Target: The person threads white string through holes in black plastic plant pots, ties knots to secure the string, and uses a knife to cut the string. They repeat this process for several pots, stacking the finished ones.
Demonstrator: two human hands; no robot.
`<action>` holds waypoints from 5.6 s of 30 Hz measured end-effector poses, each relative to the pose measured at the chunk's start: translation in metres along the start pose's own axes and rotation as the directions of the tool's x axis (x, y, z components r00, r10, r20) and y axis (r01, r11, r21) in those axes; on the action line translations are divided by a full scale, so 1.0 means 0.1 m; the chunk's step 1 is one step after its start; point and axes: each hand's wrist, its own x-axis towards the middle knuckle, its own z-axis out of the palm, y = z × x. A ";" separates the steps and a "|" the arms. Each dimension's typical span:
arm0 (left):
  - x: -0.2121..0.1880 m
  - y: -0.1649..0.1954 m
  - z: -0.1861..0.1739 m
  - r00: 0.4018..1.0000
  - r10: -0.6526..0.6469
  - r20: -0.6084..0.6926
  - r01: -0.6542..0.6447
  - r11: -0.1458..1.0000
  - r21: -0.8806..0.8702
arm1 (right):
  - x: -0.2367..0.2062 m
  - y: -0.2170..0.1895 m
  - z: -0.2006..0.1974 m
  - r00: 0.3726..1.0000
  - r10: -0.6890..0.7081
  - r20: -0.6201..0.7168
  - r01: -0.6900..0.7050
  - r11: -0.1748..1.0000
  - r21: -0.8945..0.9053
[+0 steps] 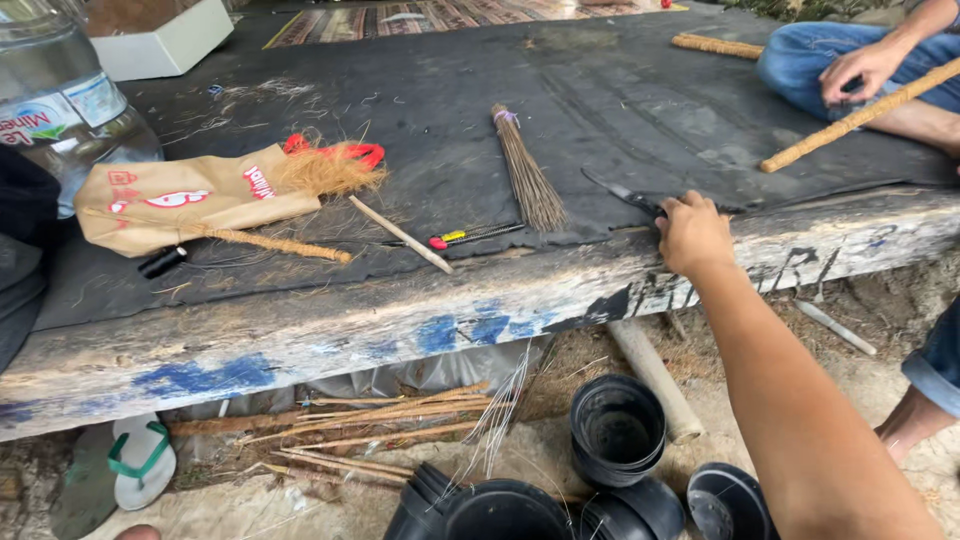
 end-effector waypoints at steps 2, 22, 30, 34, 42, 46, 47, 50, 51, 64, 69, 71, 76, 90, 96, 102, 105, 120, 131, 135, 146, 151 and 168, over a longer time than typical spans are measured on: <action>0.12 0.29 -0.12 0.988 0.117 -0.105 -0.105 0.988 0.111 | 0.01 0.07 0.03 0.999 -0.033 -0.042 0.034 0.999 0.031; 0.00 1.86 -0.17 0.774 0.231 -0.590 -0.421 0.883 -0.207 | -3.56 0.34 -0.10 0.908 -0.176 0.380 -0.392 -0.034 0.919; -0.81 2.43 -0.30 0.757 0.271 -0.595 -0.404 0.909 -0.099 | -3.81 -0.20 -0.98 0.890 -0.241 0.387 -0.220 0.517 0.828; -1.31 2.48 -0.42 0.818 0.266 -0.510 -0.445 0.855 -0.267 | -3.96 -0.48 -1.31 0.931 -0.211 0.297 -0.190 0.412 0.891; -1.92 2.69 -0.59 0.877 -0.006 -0.480 -0.207 0.897 -0.390 | -4.38 -0.34 -1.98 0.978 -0.099 0.183 -0.139 0.340 0.930; -2.10 2.72 -0.64 0.798 -0.115 -0.592 -0.206 0.871 -0.446 | -4.72 -0.25 -2.08 0.949 -0.076 0.304 -0.237 0.460 0.856; -2.11 2.72 -0.63 0.767 -0.113 -0.632 -0.232 0.869 -0.437 | -4.80 -0.26 -2.03 0.936 -0.065 0.345 -0.281 0.452 0.847; -2.09 2.69 -0.55 0.744 -0.172 -0.645 -0.246 0.828 -0.504 | -4.94 -0.27 -1.84 0.891 -0.041 0.453 -0.222 0.830 0.512; -2.06 2.67 -0.52 0.745 -0.202 -0.636 -0.242 0.806 -0.540 | -4.95 -0.27 -1.78 0.863 -0.001 0.505 -0.220 0.899 0.378; -1.54 2.54 -0.36 0.665 -0.045 -0.746 -0.476 0.743 -0.470 | -4.74 -0.41 -1.39 0.750 0.209 0.627 -0.348 0.931 0.106; -1.41 2.51 -0.34 0.676 -0.036 -0.736 -0.469 0.749 -0.467 | -4.67 -0.39 -1.33 0.793 0.158 0.589 -0.276 0.954 0.116; -1.37 2.47 -0.34 0.675 -0.024 -0.737 -0.463 0.765 -0.449 | -4.65 -0.40 -1.29 0.782 0.175 0.598 -0.219 0.976 0.000; -1.29 2.42 -0.29 0.638 0.033 -0.769 -0.386 0.879 -0.282 | -4.75 -0.34 -1.20 0.857 0.154 0.491 -0.148 0.988 -0.052; -1.26 2.48 -0.31 0.533 0.174 -0.828 -0.332 0.943 -0.015 | -4.76 -0.37 -1.17 0.893 0.088 0.442 -0.134 0.988 0.074; -1.28 2.47 -0.33 0.581 0.155 -0.799 -0.348 0.935 -0.072 | -4.72 -0.23 -1.09 0.839 -0.090 0.536 -0.203 0.863 0.462; -1.33 2.44 -0.33 0.561 0.214 -0.800 -0.353 0.936 0.003 | -4.71 -0.17 -1.13 0.475 -0.291 0.830 -0.828 0.171 0.533; -1.34 2.43 -0.33 0.558 0.206 -0.804 -0.362 0.932 -0.012 | -4.72 -0.27 -1.17 0.579 -0.168 0.798 -0.658 0.481 0.579; -1.39 2.40 -0.36 0.684 0.069 -0.726 -0.376 0.886 -0.270 | -4.70 -0.21 -1.21 0.396 -0.431 0.811 -0.914 -0.098 0.394; -1.39 2.19 -0.43 0.741 -0.017 -0.671 -0.469 0.702 -0.535 | -4.71 -0.21 -1.18 0.623 -0.146 0.768 -0.661 0.425 0.618; -1.45 2.10 -0.46 0.813 -0.017 -0.582 -0.443 0.630 -0.638 | -4.72 -0.09 -1.20 0.823 0.036 0.567 -0.523 0.438 0.731; -1.62 2.16 -0.50 0.853 0.073 -0.516 -0.445 0.618 -0.648 | -4.72 -0.21 -1.31 0.879 0.127 0.460 -0.455 0.515 0.726; -1.59 2.09 -0.46 0.792 0.187 -0.582 -0.539 0.662 -0.521 | -4.70 -0.25 -1.34 0.899 0.089 0.429 -0.410 0.515 0.753; -1.71 1.50 -0.47 0.641 0.151 -0.753 -0.394 0.906 -0.154 | -4.29 -0.13 -1.20 0.830 0.173 0.530 -0.548 0.433 0.716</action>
